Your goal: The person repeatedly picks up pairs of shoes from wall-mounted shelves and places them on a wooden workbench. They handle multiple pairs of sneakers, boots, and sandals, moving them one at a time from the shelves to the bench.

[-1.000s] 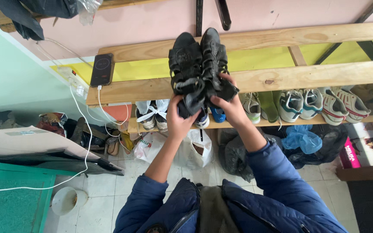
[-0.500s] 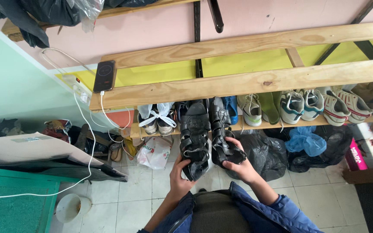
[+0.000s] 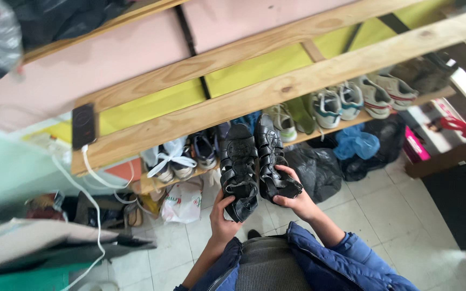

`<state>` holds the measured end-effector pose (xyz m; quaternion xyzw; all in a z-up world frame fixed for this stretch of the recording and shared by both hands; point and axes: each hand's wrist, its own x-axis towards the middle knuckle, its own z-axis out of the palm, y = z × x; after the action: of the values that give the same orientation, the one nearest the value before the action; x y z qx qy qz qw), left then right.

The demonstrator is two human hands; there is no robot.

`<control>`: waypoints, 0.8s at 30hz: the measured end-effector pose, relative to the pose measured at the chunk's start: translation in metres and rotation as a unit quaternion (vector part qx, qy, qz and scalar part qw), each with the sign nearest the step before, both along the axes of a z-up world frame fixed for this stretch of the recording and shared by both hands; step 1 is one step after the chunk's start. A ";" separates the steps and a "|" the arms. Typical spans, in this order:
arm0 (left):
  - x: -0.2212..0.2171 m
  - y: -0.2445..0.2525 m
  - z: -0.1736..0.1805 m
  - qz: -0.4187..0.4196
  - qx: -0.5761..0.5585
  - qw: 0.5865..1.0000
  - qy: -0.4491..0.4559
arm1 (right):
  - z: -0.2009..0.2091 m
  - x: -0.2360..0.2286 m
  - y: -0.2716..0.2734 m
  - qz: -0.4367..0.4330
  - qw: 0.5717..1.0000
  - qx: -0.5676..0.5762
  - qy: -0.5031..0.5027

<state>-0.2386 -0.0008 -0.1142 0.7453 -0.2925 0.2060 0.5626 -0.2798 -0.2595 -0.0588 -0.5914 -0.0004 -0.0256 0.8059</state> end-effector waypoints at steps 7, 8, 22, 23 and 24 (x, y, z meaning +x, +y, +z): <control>0.005 -0.047 -0.002 -0.093 0.015 0.996 -0.004 | 0.005 -0.040 -0.038 -0.086 0.996 -0.007 -0.005; 0.004 -0.056 -0.003 -0.097 0.017 0.995 0.000 | 0.005 -0.046 -0.043 -0.097 0.995 0.000 0.000; -0.020 -0.177 0.011 -0.240 0.052 0.969 0.022 | 0.012 -0.143 -0.126 -0.246 0.967 0.068 0.008; -0.024 -0.189 0.013 -0.266 0.040 0.963 0.026 | 0.011 -0.151 -0.133 -0.259 0.963 0.069 0.010; -0.027 -0.201 0.016 -0.293 0.028 0.955 0.030 | 0.010 -0.160 -0.140 -0.272 0.960 0.069 0.011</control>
<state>-0.2661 -0.2017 -0.0985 0.6484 -0.4866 0.0012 0.5855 -0.4393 -0.3993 -0.0486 -0.5122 0.1710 -0.2368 0.8077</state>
